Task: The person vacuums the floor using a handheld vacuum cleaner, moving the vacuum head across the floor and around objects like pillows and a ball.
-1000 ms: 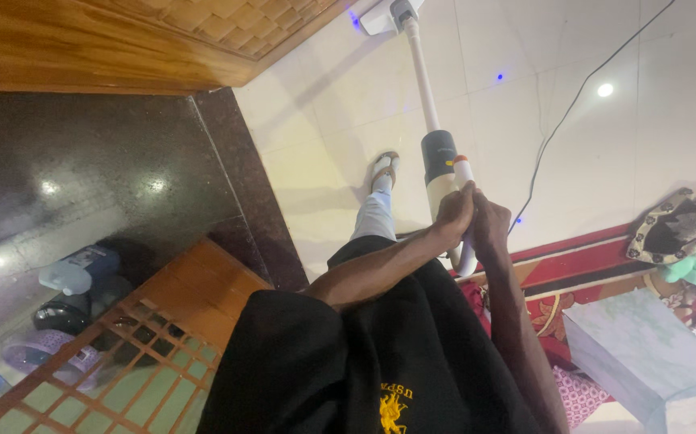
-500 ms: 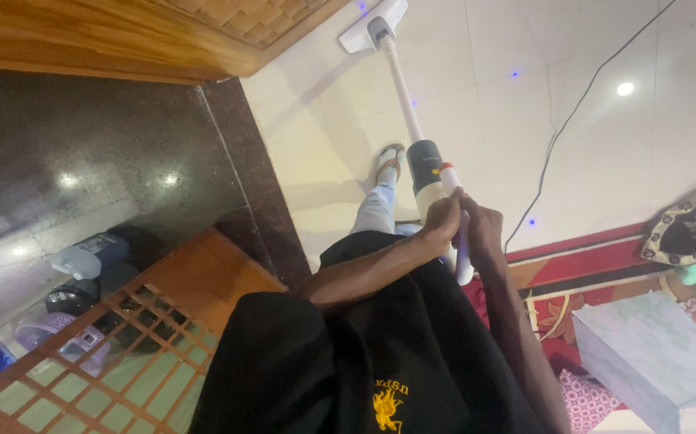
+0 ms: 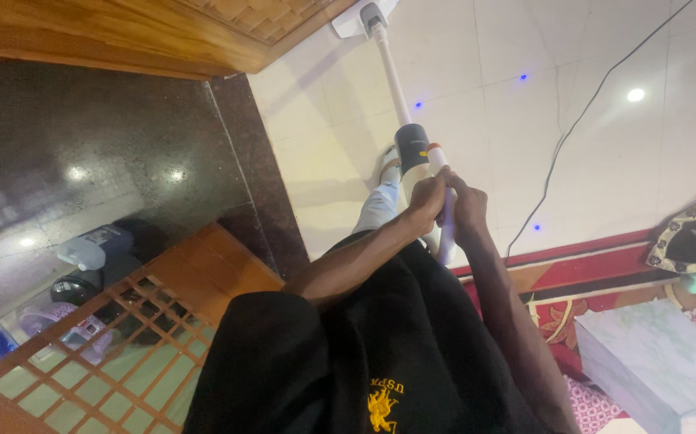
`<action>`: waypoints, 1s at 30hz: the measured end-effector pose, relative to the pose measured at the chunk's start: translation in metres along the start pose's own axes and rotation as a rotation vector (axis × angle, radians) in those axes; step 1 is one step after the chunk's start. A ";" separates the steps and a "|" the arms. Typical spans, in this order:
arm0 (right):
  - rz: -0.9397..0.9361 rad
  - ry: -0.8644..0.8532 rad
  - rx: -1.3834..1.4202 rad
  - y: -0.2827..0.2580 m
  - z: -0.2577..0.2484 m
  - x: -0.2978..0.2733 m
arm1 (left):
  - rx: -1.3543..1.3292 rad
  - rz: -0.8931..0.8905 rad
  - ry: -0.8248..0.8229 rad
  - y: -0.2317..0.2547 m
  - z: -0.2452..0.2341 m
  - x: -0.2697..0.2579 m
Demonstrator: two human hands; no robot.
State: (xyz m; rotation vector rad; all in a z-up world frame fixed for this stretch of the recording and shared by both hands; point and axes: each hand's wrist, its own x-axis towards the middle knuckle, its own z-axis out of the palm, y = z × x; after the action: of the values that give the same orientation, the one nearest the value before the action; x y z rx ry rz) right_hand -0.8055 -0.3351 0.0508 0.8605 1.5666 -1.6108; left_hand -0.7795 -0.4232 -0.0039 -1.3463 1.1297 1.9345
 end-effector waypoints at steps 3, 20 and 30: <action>0.006 0.008 0.005 0.010 -0.015 -0.003 | 0.011 -0.011 0.005 -0.015 0.008 0.002; -0.018 0.316 -0.013 0.068 -0.121 -0.086 | 0.358 -0.074 -0.258 -0.122 0.082 -0.032; -0.037 0.544 0.349 0.125 -0.164 -0.115 | 0.562 -0.127 -0.349 -0.188 0.114 -0.050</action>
State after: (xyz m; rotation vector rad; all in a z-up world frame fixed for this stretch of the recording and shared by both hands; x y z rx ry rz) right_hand -0.6425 -0.1671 0.0779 1.5698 1.6786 -1.8036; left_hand -0.6696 -0.2264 -0.0029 -0.7281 1.2464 1.5199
